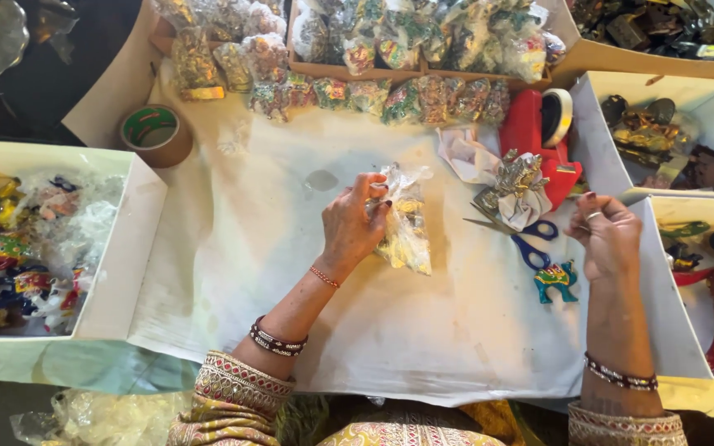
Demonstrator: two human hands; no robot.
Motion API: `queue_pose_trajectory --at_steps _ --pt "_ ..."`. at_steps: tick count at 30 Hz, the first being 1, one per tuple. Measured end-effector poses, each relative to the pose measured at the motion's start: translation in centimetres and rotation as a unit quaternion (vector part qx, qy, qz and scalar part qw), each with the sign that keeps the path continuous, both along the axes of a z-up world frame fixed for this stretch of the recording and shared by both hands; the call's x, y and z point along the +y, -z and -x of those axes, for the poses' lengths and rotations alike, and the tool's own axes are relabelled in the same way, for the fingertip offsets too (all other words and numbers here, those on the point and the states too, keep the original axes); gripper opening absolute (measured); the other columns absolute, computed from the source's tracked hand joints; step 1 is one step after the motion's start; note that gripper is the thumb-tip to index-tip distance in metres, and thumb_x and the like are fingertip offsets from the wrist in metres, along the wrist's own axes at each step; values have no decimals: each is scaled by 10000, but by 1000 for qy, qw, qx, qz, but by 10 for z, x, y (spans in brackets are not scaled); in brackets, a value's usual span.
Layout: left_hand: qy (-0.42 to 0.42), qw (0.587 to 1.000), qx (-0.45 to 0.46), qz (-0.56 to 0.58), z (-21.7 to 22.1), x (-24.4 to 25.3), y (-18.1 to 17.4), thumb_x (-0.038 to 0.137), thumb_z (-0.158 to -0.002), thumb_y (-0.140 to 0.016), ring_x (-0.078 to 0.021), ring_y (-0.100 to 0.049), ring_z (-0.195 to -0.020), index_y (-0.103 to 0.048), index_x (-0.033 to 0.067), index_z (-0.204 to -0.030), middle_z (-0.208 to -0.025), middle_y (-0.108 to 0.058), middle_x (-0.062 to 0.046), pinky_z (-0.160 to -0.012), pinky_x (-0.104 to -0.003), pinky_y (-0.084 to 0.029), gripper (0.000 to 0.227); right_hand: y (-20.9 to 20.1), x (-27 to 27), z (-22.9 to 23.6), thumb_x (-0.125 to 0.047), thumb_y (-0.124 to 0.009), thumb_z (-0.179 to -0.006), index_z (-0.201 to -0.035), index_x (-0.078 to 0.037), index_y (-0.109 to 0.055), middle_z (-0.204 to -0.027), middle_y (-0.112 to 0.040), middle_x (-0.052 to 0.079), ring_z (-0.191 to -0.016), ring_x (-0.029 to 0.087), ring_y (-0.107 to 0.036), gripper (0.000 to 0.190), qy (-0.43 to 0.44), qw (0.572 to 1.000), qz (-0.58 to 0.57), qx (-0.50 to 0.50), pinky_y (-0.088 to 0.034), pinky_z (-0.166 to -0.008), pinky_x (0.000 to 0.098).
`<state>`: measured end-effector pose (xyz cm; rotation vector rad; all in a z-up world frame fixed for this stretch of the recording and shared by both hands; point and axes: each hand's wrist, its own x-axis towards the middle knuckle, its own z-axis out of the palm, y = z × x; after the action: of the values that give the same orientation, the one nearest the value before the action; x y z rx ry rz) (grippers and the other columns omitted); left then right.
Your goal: Wrapping silver-colored religious artifacts or masks in bubble wrap for packaging.
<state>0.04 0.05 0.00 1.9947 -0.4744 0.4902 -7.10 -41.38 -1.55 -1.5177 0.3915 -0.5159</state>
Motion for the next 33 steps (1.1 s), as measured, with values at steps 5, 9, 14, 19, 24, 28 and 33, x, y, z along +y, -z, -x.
queue_pose_trajectory --at_steps 5,9,14,19,24,28,33 --pt "3 1000 6 2 -1 2 2 63 -814 -752 -229 -743 -978 -567 153 -1200 -1001 -792 8 -783 -385 -572 437 -50 104 -10 -43 -692 -937 -1060 -64 -654 -936 -654 40 -837 132 -645 130 -283 950 -49 -120 -582 -738 311" --pt "6 1000 -5 8 -1 3 2 67 -808 -749 -229 -745 -981 -567 151 -1205 -1006 -791 6 -793 -386 -578 445 -52 166 -51 -32 -646 -959 -1029 -23 -670 -890 -632 35 -800 133 -634 75 -448 889 49 -86 -568 -749 298" --pt "5 1000 -7 0 -2 3 2 97 -832 -757 -245 -743 -950 -565 148 -1223 -991 -787 -6 -772 -407 -575 439 -44 221 -92 -177 -682 -978 -892 -40 -698 -710 -603 -10 -644 69 -561 163 -453 874 137 110 -482 -583 237" --pt "0 1000 -9 -9 -4 2 7 131 -839 -777 -258 -743 -934 -564 162 -1236 -970 -781 -14 -758 -420 -574 452 -37 220 -108 -266 -699 -980 -839 -43 -693 -652 -591 -38 -572 49 -514 263 -419 868 187 190 -434 -513 224" --pt "3 1000 -2 -4 -3 2 5 139 -826 -795 -267 -742 -925 -541 171 -1273 -951 -772 -25 -769 -433 -572 515 -62 230 -105 -237 -702 -985 -859 -46 -677 -665 -566 -40 -581 43 -508 230 -468 873 116 79 -417 -504 230" --pt "-7 1000 4 -9 -1 4 2 132 -802 -810 -307 -723 -921 -496 156 -1337 -946 -745 -70 -756 -443 -562 621 -68 243 -110 -212 -676 -1014 -874 -48 -695 -709 -604 -43 -612 34 -516 216 -499 855 138 19 -438 -542 224" --pt "8 1000 -6 24 -5 4 9 140 -835 -786 -274 -749 -967 -452 167 -1389 -984 -782 -43 -778 -408 -574 647 -39 234 -114 -268 -730 -944 -876 -61 -713 -638 -550 -15 -544 58 -484 218 -447 842 215 214 -372 -481 246"
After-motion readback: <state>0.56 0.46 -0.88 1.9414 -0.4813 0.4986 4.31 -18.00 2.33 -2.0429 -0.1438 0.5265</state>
